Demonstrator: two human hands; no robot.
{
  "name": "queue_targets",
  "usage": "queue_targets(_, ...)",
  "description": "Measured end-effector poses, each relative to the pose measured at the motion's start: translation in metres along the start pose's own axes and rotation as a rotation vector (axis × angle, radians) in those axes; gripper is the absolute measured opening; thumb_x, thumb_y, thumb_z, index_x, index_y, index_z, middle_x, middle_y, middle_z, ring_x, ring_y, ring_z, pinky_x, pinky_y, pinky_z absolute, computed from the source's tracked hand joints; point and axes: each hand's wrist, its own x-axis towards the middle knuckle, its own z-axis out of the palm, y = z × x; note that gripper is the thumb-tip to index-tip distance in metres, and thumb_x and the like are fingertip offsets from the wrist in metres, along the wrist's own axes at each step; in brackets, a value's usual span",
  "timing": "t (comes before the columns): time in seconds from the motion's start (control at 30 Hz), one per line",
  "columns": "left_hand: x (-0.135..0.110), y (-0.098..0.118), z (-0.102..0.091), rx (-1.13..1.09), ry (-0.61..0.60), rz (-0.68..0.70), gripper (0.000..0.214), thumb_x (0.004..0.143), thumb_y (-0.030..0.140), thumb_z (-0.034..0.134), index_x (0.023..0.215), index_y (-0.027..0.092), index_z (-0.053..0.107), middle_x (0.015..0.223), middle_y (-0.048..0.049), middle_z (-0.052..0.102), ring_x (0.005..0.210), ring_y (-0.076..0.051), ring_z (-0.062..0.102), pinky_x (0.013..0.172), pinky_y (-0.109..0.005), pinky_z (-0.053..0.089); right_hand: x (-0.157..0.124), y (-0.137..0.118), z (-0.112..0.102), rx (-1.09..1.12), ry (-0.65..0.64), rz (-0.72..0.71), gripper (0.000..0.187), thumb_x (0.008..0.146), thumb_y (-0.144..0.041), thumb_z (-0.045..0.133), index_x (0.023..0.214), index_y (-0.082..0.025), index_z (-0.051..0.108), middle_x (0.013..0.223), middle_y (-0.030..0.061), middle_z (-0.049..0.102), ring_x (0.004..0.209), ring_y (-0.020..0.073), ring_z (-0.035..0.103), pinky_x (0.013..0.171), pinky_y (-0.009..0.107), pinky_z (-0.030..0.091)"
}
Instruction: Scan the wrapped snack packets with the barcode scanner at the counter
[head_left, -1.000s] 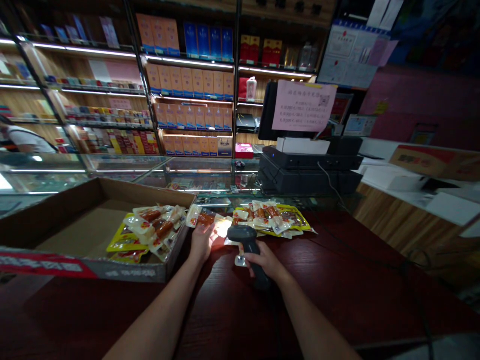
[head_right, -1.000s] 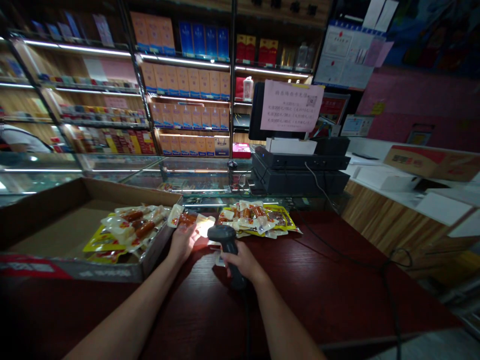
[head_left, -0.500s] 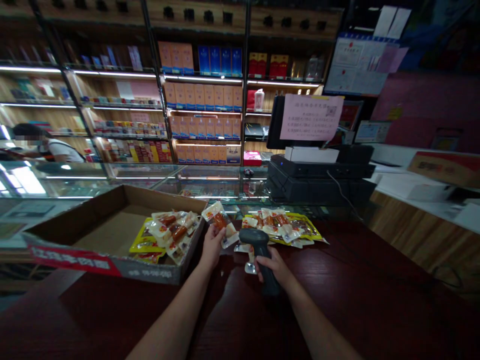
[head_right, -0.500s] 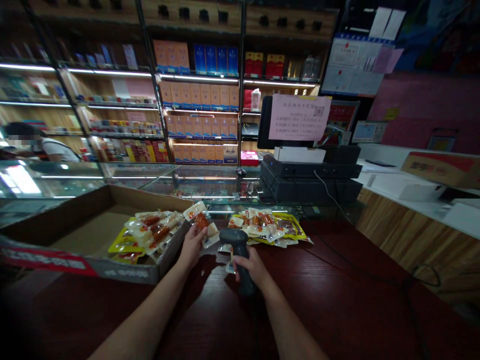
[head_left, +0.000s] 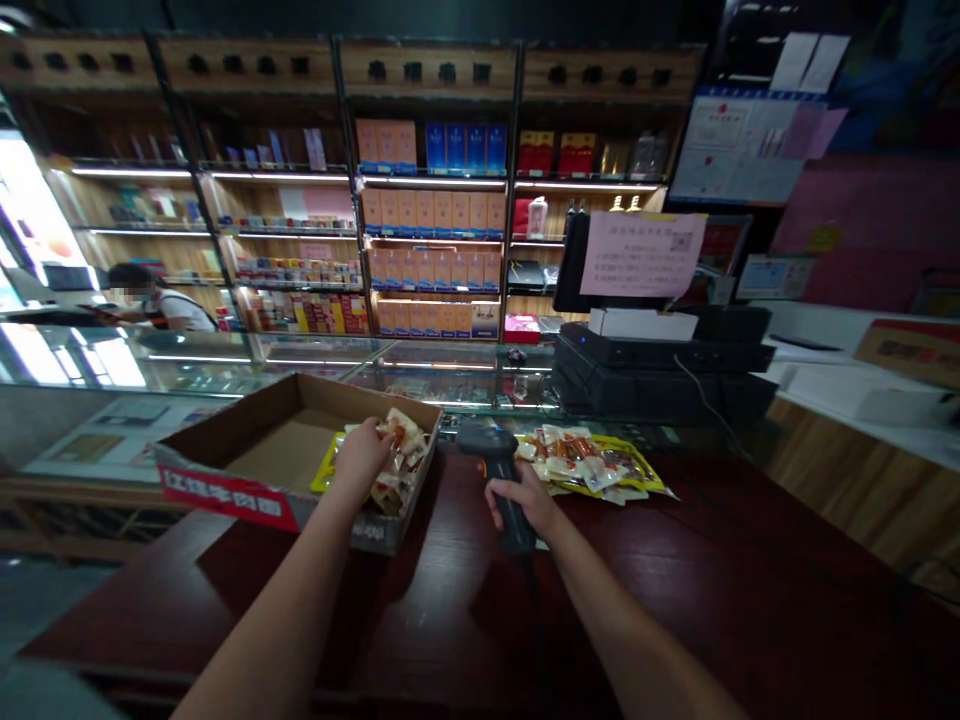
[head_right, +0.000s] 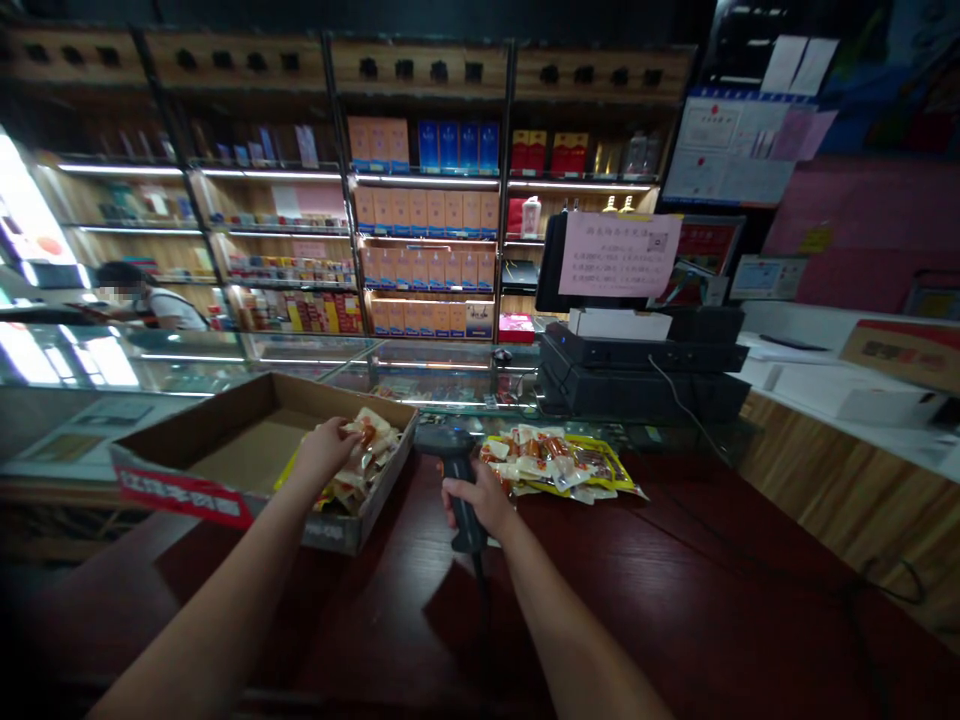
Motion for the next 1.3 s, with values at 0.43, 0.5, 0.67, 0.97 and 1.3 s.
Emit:
queue_targets(0.43, -0.036, 0.044, 0.023, -0.381, 0.240, 0.304, 0.020, 0.074, 0.025, 0.054, 0.091, 0.017, 0.064, 0.105, -0.0139, 0.061, 0.101, -0.029, 0.054, 0.092, -0.038, 0.038, -0.024, 0.016, -0.039, 0.026, 0.146, 0.005, 0.033, 0.066, -0.038, 0.068, 0.084, -0.015, 0.053, 0.053, -0.0032, 0.060, 0.034, 0.0108, 0.053, 0.035, 0.021, 0.042)
queue_targets(0.5, -0.052, 0.064, 0.044, -0.590, 0.120, 0.329, 0.016, 0.071, 0.025, 0.060, 0.085, 0.020, 0.065, 0.093, -0.0106, 0.064, 0.092, -0.026, 0.057, 0.088, -0.036, 0.040, -0.030, 0.022, -0.053, 0.043, 0.223, 0.023, 0.032, 0.063, -0.038, 0.071, 0.076, -0.016, 0.051, 0.052, -0.0033, 0.059, 0.034, 0.0106, 0.053, 0.034, 0.021, 0.042)
queue_targets(0.67, -0.082, 0.102, 0.115, -0.722, -0.166, 0.140, 0.020, 0.067, 0.035, 0.068, 0.076, 0.018, 0.063, 0.080, -0.0126, 0.066, 0.081, -0.027, 0.061, 0.079, -0.035, 0.040, -0.045, 0.036, -0.081, 0.094, 0.355, -0.015, 0.034, 0.063, -0.040, 0.071, 0.075, -0.016, 0.051, 0.052, -0.0036, 0.059, 0.033, 0.0104, 0.052, 0.033, 0.021, 0.041)
queue_targets(0.97, -0.076, 0.114, 0.180, -0.863, -0.303, -0.031, 0.056, 0.053, 0.029, 0.077, 0.104, 0.016, 0.058, 0.078, -0.0084, 0.069, 0.079, -0.025, 0.065, 0.071, -0.028, 0.039, -0.045, 0.051, -0.083, 0.081, 0.315, -0.014, 0.036, 0.067, -0.039, 0.070, 0.088, -0.016, 0.052, 0.054, -0.0037, 0.060, 0.036, 0.0116, 0.054, 0.034, 0.021, 0.042)
queue_targets(1.3, -0.061, 0.083, 0.162, -1.147, -0.798, -0.100, 0.027, 0.047, 0.020, 0.078, 0.069, 0.013, 0.066, 0.057, -0.0022, 0.065, 0.046, -0.014, 0.056, 0.047, -0.023, 0.041, -0.044, 0.047, -0.079, 0.056, 0.297, -0.009, 0.030, 0.067, -0.039, 0.069, 0.076, -0.016, 0.052, 0.053, -0.0027, 0.059, 0.036, 0.0111, 0.054, 0.035, 0.021, 0.041)
